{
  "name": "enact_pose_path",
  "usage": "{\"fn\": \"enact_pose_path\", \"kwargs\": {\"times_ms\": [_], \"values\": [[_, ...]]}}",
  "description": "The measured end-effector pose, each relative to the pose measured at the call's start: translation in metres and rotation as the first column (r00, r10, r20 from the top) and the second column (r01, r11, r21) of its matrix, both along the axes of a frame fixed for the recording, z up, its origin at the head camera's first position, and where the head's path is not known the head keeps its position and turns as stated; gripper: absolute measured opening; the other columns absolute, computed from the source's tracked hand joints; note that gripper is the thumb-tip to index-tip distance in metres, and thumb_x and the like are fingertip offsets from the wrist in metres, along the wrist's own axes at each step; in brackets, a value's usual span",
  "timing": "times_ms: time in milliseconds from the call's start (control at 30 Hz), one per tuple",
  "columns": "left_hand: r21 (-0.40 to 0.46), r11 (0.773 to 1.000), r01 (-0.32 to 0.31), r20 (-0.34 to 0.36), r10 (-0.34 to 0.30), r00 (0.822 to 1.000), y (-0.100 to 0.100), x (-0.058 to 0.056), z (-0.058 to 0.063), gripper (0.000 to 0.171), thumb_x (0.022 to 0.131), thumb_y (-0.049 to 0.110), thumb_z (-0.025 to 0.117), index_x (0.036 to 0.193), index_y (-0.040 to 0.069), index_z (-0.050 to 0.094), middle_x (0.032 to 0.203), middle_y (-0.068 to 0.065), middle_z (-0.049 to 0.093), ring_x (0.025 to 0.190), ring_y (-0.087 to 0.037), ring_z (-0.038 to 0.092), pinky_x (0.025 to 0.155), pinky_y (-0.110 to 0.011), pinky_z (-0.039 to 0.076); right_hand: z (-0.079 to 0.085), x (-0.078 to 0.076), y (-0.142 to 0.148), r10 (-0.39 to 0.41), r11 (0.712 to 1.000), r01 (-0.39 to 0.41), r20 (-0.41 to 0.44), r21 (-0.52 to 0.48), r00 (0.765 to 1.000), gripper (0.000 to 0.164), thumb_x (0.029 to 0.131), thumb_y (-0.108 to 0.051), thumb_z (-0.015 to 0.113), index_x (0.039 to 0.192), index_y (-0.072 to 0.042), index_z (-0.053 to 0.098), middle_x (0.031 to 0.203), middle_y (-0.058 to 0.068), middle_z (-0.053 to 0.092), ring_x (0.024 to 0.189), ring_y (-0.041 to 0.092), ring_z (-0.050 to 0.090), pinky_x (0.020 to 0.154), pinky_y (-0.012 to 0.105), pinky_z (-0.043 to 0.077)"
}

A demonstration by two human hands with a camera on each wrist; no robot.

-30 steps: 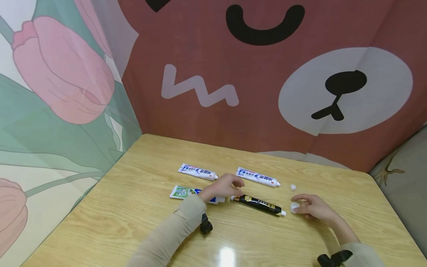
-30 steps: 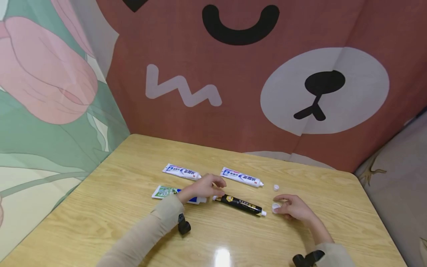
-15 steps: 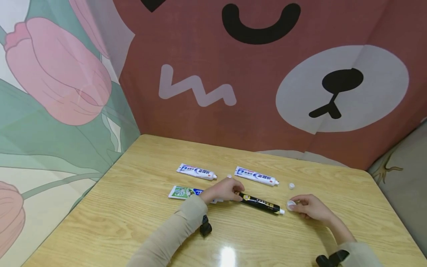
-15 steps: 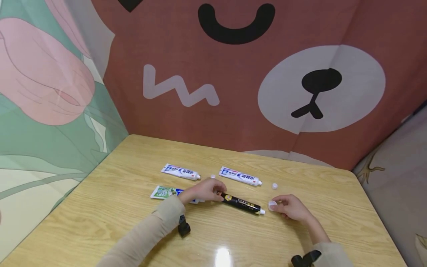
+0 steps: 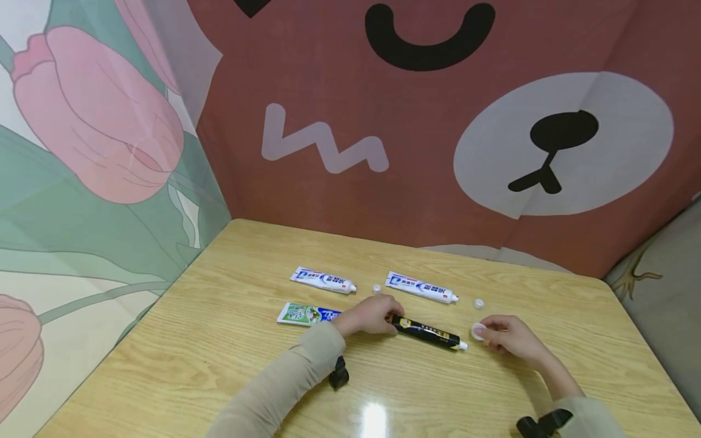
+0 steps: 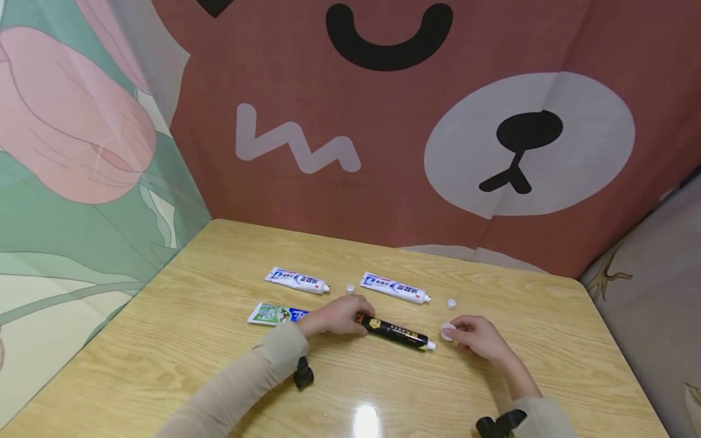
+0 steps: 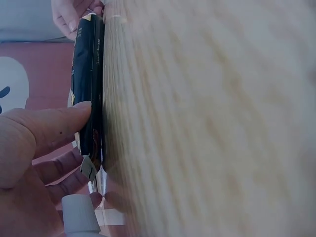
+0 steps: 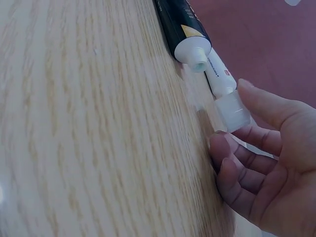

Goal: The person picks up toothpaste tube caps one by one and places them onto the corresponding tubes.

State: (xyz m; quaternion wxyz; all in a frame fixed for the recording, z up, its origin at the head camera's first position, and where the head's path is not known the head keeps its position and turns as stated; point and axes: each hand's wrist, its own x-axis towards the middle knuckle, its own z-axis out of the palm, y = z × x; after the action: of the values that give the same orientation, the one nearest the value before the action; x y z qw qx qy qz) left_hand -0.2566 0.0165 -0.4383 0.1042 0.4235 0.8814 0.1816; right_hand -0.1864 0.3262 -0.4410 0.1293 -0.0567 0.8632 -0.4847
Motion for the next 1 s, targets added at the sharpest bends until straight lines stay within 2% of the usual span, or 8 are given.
{"fn": "enact_pose_path", "kwargs": {"times_ms": [100,300,533,633,700,867,933,1000], "values": [[-0.021,1.000,0.007,-0.011,-0.008,1.000,0.0010,0.0006,0.0006,0.034,0.077,0.023,0.074,0.108,0.011,0.065,0.086,0.006,0.055,0.074,-0.004,0.046,0.068,-0.017,0.038,-0.0015,0.0002,0.0003,-0.029,1.000,0.029,0.029,-0.008,0.999,0.037,0.087,-0.020,0.062,0.106,0.012,0.055,0.075,0.008,0.059,0.062,0.014,0.053,0.053,0.028,0.047],[-0.028,0.998,0.057,-0.007,-0.058,0.998,0.0037,0.0005,0.0007,0.026,0.073,0.024,0.077,0.093,0.011,0.066,0.069,0.009,0.052,0.064,-0.004,0.047,0.061,-0.015,0.037,-0.0022,0.0005,-0.0002,-0.063,0.998,0.064,0.058,-0.013,0.996,0.038,0.085,-0.019,0.065,0.106,0.011,0.054,0.076,0.007,0.061,0.066,0.016,0.057,0.056,0.029,0.049],[-0.034,0.998,0.045,0.039,-0.044,0.998,0.0044,0.0044,0.0003,0.028,0.070,0.022,0.079,0.090,0.009,0.065,0.075,0.009,0.051,0.069,-0.005,0.045,0.063,-0.015,0.037,0.0019,0.0008,-0.0016,-0.019,0.996,0.023,0.051,-0.091,0.999,0.046,0.085,-0.019,0.065,0.115,0.013,0.050,0.078,0.010,0.060,0.066,0.017,0.058,0.057,0.030,0.050],[-0.011,0.999,0.037,0.056,-0.037,0.998,0.0030,0.0054,0.0022,0.026,0.071,0.019,0.078,0.089,0.009,0.062,0.073,0.009,0.052,0.065,-0.004,0.045,0.061,-0.015,0.037,0.0022,0.0009,-0.0010,0.002,0.994,0.002,0.037,-0.108,0.999,0.049,0.086,-0.019,0.063,0.119,0.014,0.047,0.077,0.012,0.059,0.065,0.016,0.058,0.057,0.030,0.050],[0.019,0.999,0.035,0.096,-0.037,0.995,0.0021,0.0053,0.0031,0.023,0.073,0.015,0.076,0.087,0.008,0.060,0.069,0.009,0.052,0.058,-0.003,0.047,0.057,-0.015,0.039,0.0021,0.0011,-0.0005,0.010,0.993,-0.006,0.029,-0.115,1.000,0.049,0.087,-0.018,0.062,0.121,0.015,0.046,0.077,0.012,0.060,0.065,0.016,0.058,0.057,0.030,0.051],[0.111,0.994,0.017,0.238,-0.043,0.970,-0.0007,0.0055,0.0018,0.014,0.078,0.007,0.071,0.087,0.005,0.060,0.066,0.007,0.055,0.045,-0.001,0.048,0.047,-0.016,0.045,0.0029,0.0030,-0.0020,-0.009,0.992,0.013,0.033,-0.127,0.999,0.048,0.088,-0.019,0.060,0.119,0.016,0.047,0.079,0.010,0.062,0.067,0.015,0.060,0.059,0.030,0.052],[0.148,0.989,-0.016,0.306,-0.030,0.952,-0.0025,0.0067,0.0012,0.014,0.080,0.005,0.069,0.090,0.002,0.061,0.071,0.004,0.058,0.047,-0.002,0.050,0.047,-0.018,0.047,0.0029,0.0040,-0.0031,-0.019,0.988,0.026,0.044,-0.153,0.999,0.048,0.088,-0.018,0.061,0.119,0.016,0.047,0.081,0.010,0.063,0.067,0.015,0.061,0.060,0.030,0.052],[0.187,0.980,-0.067,0.382,-0.009,0.924,-0.0045,0.0086,0.0008,0.016,0.080,0.003,0.068,0.095,0.000,0.061,0.079,0.001,0.060,0.051,-0.005,0.053,0.049,-0.021,0.049,0.0027,0.0048,-0.0037,-0.008,0.982,0.017,0.050,-0.186,0.999,0.048,0.088,-0.015,0.060,0.120,0.018,0.045,0.084,0.010,0.063,0.069,0.016,0.061,0.063,0.030,0.053]]}}
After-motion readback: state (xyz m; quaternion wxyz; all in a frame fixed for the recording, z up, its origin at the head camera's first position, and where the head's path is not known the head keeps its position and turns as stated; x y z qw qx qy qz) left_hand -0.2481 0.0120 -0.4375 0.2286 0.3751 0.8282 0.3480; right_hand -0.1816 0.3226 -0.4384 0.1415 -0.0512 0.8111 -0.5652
